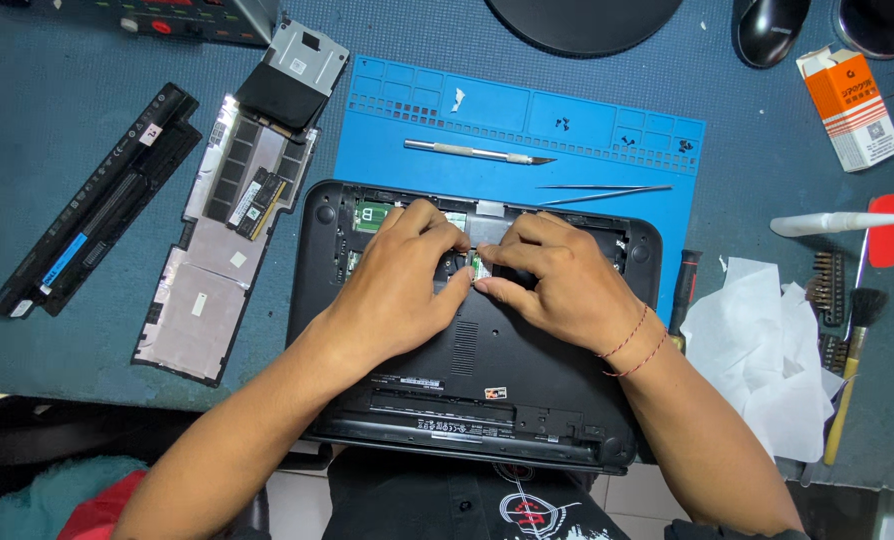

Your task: The person removes a small component from the underside of a laptop using tweezers, then places a new component into the slot. They secure the component with a screwdriver and tighten the screw.

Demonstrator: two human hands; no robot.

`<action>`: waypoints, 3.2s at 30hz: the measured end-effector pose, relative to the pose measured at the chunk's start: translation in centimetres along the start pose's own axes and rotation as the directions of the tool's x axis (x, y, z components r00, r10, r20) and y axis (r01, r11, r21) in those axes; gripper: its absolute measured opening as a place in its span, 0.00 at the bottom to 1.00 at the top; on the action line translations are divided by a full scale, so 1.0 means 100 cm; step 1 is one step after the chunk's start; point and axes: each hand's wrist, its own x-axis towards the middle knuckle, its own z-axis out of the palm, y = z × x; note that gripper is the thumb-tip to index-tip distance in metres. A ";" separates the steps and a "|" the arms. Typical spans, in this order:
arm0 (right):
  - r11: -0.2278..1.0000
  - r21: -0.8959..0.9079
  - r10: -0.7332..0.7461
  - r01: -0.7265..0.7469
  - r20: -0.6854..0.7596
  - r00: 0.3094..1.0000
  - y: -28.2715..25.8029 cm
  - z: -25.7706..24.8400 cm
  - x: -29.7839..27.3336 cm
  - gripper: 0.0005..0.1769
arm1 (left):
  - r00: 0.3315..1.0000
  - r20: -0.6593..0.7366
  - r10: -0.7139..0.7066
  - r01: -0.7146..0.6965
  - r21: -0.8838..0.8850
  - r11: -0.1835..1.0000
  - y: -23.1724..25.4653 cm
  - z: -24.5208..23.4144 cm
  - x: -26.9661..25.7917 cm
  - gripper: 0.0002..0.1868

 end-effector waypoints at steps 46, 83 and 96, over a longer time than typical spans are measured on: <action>0.995 -0.072 -0.077 0.073 -0.049 0.996 0.000 -0.017 -0.013 0.08 | 0.929 -0.044 0.368 -0.358 0.150 0.922 -0.018 0.013 -0.016 0.11; 0.986 -0.160 -0.034 0.049 0.094 0.995 -0.006 -0.002 0.000 0.08 | 0.945 0.095 0.312 -0.325 0.224 0.919 -0.011 -0.006 -0.038 0.03; 1.000 -0.016 0.007 -0.007 0.032 0.999 -0.010 -0.009 0.001 0.10 | 0.923 0.162 0.349 -0.383 0.307 0.871 -0.011 0.009 -0.031 0.04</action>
